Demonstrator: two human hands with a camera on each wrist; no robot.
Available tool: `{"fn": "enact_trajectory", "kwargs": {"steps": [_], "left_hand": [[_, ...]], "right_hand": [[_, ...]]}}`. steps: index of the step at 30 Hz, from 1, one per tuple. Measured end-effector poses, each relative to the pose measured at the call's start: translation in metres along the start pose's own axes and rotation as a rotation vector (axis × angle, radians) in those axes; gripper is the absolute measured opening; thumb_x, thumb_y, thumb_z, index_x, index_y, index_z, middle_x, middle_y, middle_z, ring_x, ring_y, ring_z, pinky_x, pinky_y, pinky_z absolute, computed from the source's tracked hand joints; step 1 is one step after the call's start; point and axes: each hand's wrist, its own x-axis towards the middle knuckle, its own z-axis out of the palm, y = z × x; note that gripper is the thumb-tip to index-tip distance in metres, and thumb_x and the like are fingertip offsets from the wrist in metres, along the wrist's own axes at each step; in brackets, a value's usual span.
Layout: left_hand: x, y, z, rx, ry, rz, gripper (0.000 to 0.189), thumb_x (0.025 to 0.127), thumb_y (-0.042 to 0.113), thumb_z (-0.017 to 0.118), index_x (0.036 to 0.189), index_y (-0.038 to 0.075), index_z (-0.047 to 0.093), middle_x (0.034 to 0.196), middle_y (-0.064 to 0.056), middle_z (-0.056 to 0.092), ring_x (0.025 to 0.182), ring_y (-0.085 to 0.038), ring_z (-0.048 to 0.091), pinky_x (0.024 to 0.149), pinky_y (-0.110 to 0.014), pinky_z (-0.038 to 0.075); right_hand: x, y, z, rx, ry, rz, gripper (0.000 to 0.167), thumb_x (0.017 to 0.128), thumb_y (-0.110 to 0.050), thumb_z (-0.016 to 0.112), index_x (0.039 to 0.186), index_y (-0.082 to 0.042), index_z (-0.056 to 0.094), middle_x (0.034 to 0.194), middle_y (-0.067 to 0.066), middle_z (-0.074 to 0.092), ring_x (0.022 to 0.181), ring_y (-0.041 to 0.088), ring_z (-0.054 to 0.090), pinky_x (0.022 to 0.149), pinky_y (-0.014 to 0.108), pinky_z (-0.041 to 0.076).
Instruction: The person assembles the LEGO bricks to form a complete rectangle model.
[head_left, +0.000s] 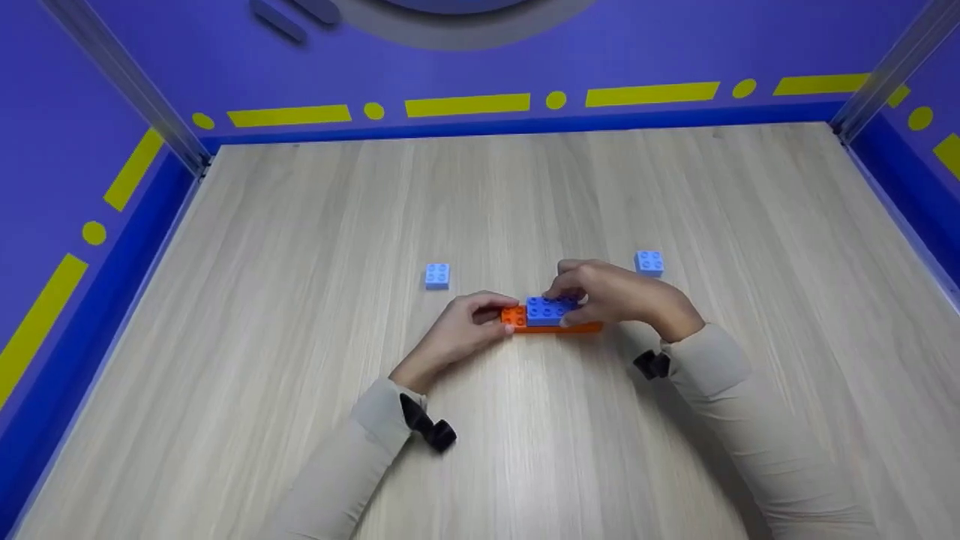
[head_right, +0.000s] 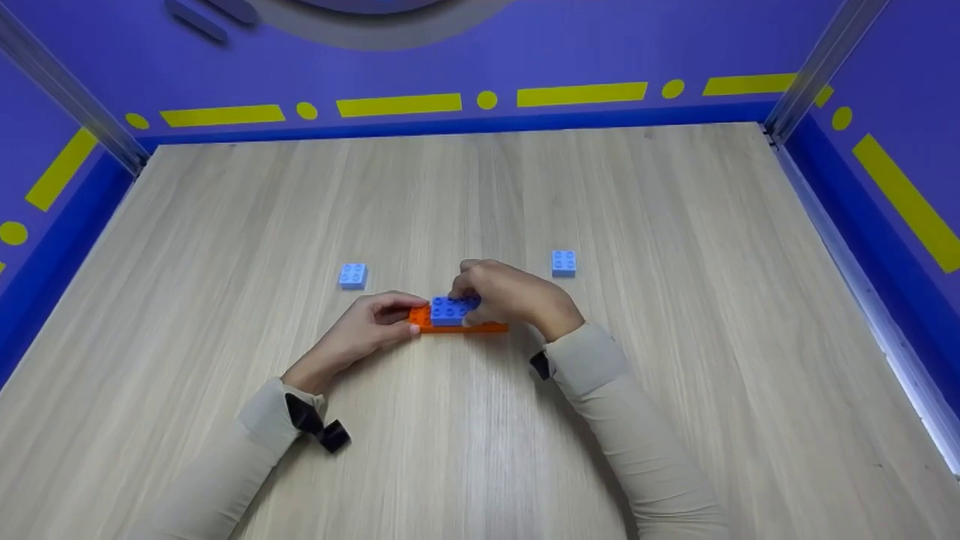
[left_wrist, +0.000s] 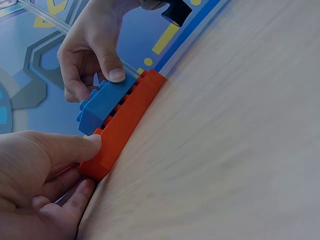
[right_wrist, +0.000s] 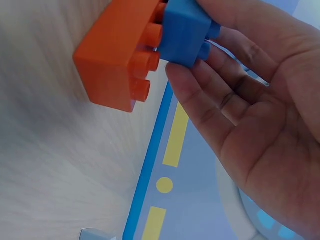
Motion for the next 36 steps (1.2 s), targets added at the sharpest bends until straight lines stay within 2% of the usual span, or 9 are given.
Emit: {"fn": "enact_trajectory", "kwargs": {"steps": [9, 16, 30, 36], "left_hand": [[-0.0007, 0.0052, -0.0009, -0.011, 0.007, -0.021, 0.037, 0.086, 0.005, 0.068, 0.122, 0.003, 0.063, 0.131, -0.013, 0.058, 0.124, -0.025, 0.055, 0.102, -0.028, 0.046], [-0.0002, 0.0046, -0.0031, -0.002, 0.013, -0.016, 0.037, 0.085, 0.004, 0.068, 0.121, 0.004, 0.064, 0.130, -0.013, 0.059, 0.122, -0.025, 0.057, 0.100, -0.029, 0.048], [0.0006, 0.0040, -0.0002, -0.021, 0.003, -0.027, 0.039, 0.086, 0.006, 0.069, 0.124, 0.004, 0.063, 0.132, -0.013, 0.058, 0.126, -0.025, 0.054, 0.106, -0.033, 0.044], [-0.0006, 0.0031, -0.0002, -0.017, 0.005, -0.025, 0.037, 0.085, 0.006, 0.070, 0.122, 0.005, 0.064, 0.130, -0.011, 0.060, 0.124, -0.023, 0.055, 0.104, -0.030, 0.045]], "right_hand": [[0.0006, 0.0002, 0.0014, 0.026, 0.021, 0.010, 0.032, 0.079, -0.009, 0.077, 0.110, -0.004, 0.071, 0.096, 0.005, 0.060, 0.096, 0.020, 0.062, 0.085, 0.039, 0.054], [0.0034, -0.0018, 0.0008, 0.012, 0.023, 0.019, 0.033, 0.079, -0.010, 0.078, 0.110, -0.005, 0.071, 0.096, 0.005, 0.060, 0.096, 0.020, 0.061, 0.086, 0.039, 0.054], [-0.0004, 0.0057, 0.0044, 0.053, 0.027, 0.018, 0.032, 0.080, -0.010, 0.077, 0.111, -0.005, 0.069, 0.103, 0.006, 0.061, 0.098, 0.021, 0.061, 0.086, 0.039, 0.054], [-0.0008, 0.0071, 0.0076, 0.069, 0.016, 0.035, 0.032, 0.082, -0.012, 0.075, 0.112, -0.005, 0.068, 0.105, 0.006, 0.059, 0.099, 0.021, 0.060, 0.088, 0.039, 0.054]]}}
